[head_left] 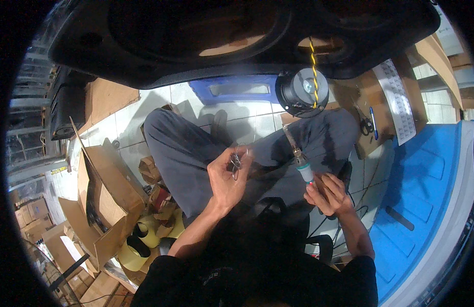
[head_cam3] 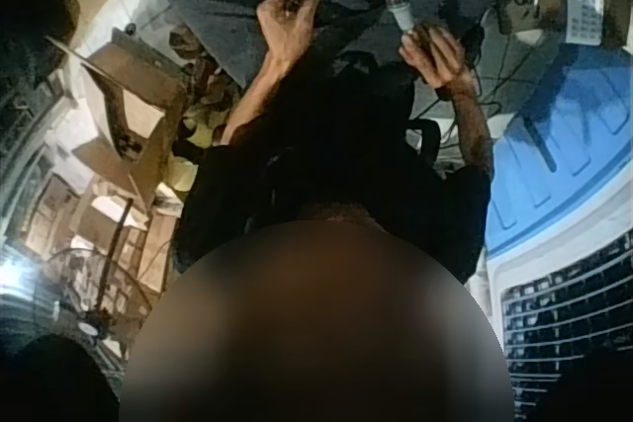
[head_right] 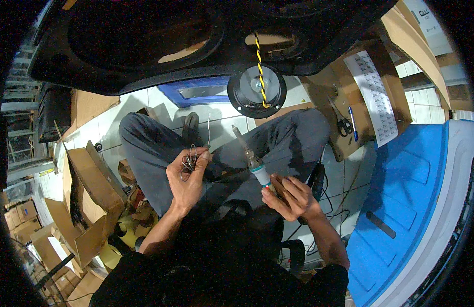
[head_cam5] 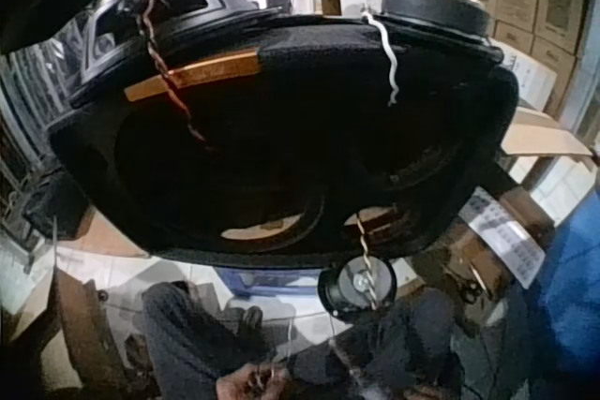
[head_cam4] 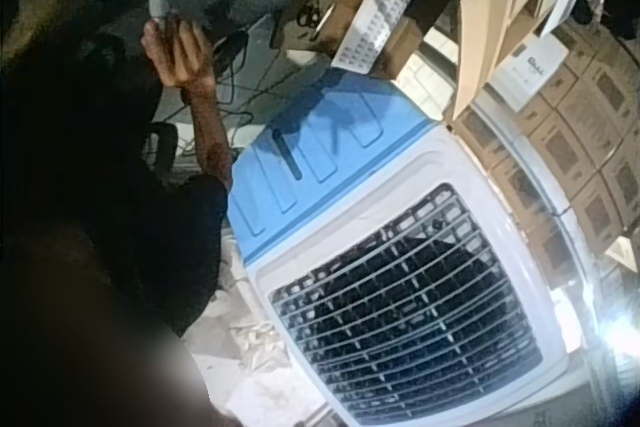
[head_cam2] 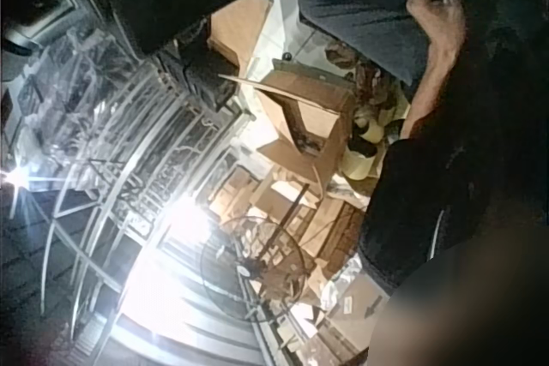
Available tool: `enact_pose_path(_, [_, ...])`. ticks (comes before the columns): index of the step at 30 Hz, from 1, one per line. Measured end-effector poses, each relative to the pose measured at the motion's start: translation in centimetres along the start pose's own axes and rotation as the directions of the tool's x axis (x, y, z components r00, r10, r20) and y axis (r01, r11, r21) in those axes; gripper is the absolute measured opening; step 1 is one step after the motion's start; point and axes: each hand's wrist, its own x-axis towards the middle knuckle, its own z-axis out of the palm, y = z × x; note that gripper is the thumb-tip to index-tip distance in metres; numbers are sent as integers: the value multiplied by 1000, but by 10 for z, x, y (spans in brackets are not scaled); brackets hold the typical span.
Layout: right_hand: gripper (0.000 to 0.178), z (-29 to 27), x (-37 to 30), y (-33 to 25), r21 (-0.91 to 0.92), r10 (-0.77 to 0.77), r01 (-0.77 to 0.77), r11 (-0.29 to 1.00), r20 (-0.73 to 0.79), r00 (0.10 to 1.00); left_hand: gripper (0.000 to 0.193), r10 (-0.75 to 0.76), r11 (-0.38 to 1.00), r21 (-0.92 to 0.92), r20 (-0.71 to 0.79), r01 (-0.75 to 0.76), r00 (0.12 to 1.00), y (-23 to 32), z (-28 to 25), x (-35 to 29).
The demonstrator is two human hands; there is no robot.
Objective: The person assembles a speaker by connecting wires to the speaker terminals and securing components. They use a soldering iron to join wires and place a small speaker into the enclosure.
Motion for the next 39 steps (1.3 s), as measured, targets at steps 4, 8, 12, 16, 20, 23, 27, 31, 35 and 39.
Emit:
enact_pose_path(4, [44, 0, -1, -1, 1, 43, -43, 999, -11, 999, 15, -21, 1000, -22, 8, 21, 1000, 2, 0, -2])
enact_pose_path(8, [44, -1, 1, 2, -5, 40, -40, 999, 7, 999, 15, -18, 1000, -2, 23, 18, 1000, 4, 1, -2])
enact_pose_path(12, [44, -2, 4, 3, 38, 39, -39, 999, 0, 999, 15, -9, 999, 47, 30, 7, 1000, 6, 2, 0])
enact_pose_path(16, [41, 0, 3, 4, 27, 35, -34, 999, -15, 999, 14, -17, 1000, -7, 48, 18, 999, 4, 2, -4])
enact_pose_path(20, [35, -3, 4, 2, -1, 16, -16, 1000, -46, 999, 14, -1, 996, 85, 83, -6, 997, 0, -1, -8])
enact_pose_path(23, [26, -7, 13, 3, -44, -70, 64, 997, -163, 984, 14, 118, 993, 35, -21, -117, 993, 3, 2, -2])
enact_pose_path(27, [40, -31, 24, -10, 68, -15, 25, 997, -156, 988, 10, 105, 994, -31, -82, -107, 991, 29, -4, -3])
enact_pose_path(31, [46, -62, 30, -8, 70, 104, -87, 994, -294, 950, 8, 242, 964, -85, -109, -251, 964, 73, -12, 4])
enact_pose_path(35, [45, -97, 42, 8, 90, 237, -220, 971, -460, 856, 11, 359, 931, -90, 58, -354, 931, 129, -21, 13])
enact_pose_path(39, [47, -119, 69, 26, 304, 449, -330, 893, -613, 650, 12, 585, 811, -81, 127, -579, 801, 178, -13, 28])
